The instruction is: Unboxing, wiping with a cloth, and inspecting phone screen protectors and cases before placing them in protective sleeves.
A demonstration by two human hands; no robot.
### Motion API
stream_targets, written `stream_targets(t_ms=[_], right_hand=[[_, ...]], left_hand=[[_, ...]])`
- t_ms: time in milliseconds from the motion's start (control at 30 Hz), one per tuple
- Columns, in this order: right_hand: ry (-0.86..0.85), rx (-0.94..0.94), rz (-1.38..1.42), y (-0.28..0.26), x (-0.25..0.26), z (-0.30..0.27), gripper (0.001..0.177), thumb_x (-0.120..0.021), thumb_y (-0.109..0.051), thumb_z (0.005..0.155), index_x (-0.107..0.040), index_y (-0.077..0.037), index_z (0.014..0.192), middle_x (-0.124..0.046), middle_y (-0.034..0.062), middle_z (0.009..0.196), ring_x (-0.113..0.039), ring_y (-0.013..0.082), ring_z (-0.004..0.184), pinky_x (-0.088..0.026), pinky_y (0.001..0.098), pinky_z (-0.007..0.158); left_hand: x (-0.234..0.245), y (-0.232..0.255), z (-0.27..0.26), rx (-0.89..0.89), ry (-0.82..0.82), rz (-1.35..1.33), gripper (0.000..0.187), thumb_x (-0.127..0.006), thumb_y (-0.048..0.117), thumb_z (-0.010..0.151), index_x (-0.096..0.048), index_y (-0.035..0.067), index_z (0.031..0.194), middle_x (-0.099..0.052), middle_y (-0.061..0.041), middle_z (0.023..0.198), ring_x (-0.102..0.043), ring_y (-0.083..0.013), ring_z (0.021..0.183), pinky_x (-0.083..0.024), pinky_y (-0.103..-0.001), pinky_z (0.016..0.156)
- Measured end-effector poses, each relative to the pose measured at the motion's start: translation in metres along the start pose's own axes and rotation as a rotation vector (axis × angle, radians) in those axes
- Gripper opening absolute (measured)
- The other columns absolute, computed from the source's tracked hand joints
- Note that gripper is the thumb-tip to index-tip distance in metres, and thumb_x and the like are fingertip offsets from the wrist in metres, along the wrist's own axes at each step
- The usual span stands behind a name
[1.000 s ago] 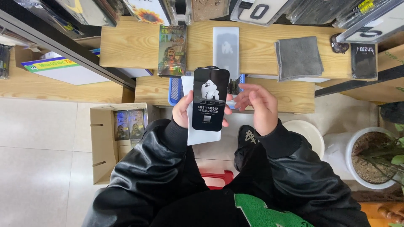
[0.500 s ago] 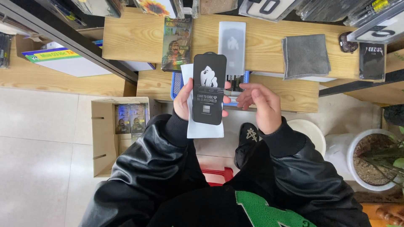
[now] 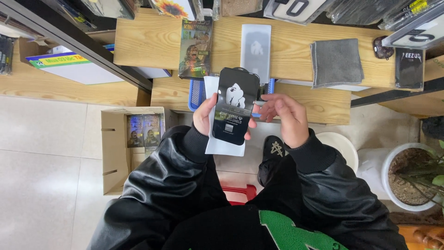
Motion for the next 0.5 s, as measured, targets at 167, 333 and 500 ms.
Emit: stream_targets(t_ms=[167, 333, 500], right_hand=[[0.003, -0.015, -0.002, 0.000, 0.000, -0.001, 0.040, -0.044, -0.028, 0.103, -0.066, 0.005, 0.110, -0.069, 0.0184, 0.078, -0.067, 0.0225, 0.067, -0.056, 0.0323, 0.058], [0.011, -0.020, 0.005, 0.000, 0.001, -0.003, 0.038, -0.044, -0.025, 0.103, -0.066, 0.005, 0.110, -0.069, 0.0180, 0.078, -0.068, 0.0227, 0.067, -0.056, 0.0326, 0.058], [0.009, 0.075, 0.029, -0.014, -0.001, -0.002, 0.049, -0.052, -0.032, 0.099, -0.052, 0.001, 0.134, -0.069, 0.0153, 0.100, -0.065, 0.0189, 0.090, -0.054, 0.0339, 0.078]], left_hand=[[-0.007, -0.005, 0.000, 0.035, -0.019, 0.038, 0.088, -0.035, 0.065, 0.093, -0.042, -0.010, 0.138, -0.053, -0.039, 0.121, -0.061, -0.0523, 0.106, -0.056, -0.054, 0.086], [-0.014, -0.006, 0.006, 0.007, 0.024, 0.117, 0.081, -0.040, 0.061, 0.092, -0.046, -0.008, 0.134, -0.055, -0.037, 0.116, -0.064, -0.0487, 0.102, -0.058, -0.050, 0.083], [0.025, -0.001, 0.003, -0.317, 0.320, 0.560, 0.062, -0.057, 0.035, 0.092, -0.053, -0.017, 0.126, -0.060, -0.040, 0.103, -0.065, -0.0489, 0.094, -0.057, -0.059, 0.075]])
Point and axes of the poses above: each hand's wrist, its own z-axis towards the middle knuckle, its own x-axis out of the back of the hand, y = z × x, the point moved 9 cm from there along z, towards the middle knuckle
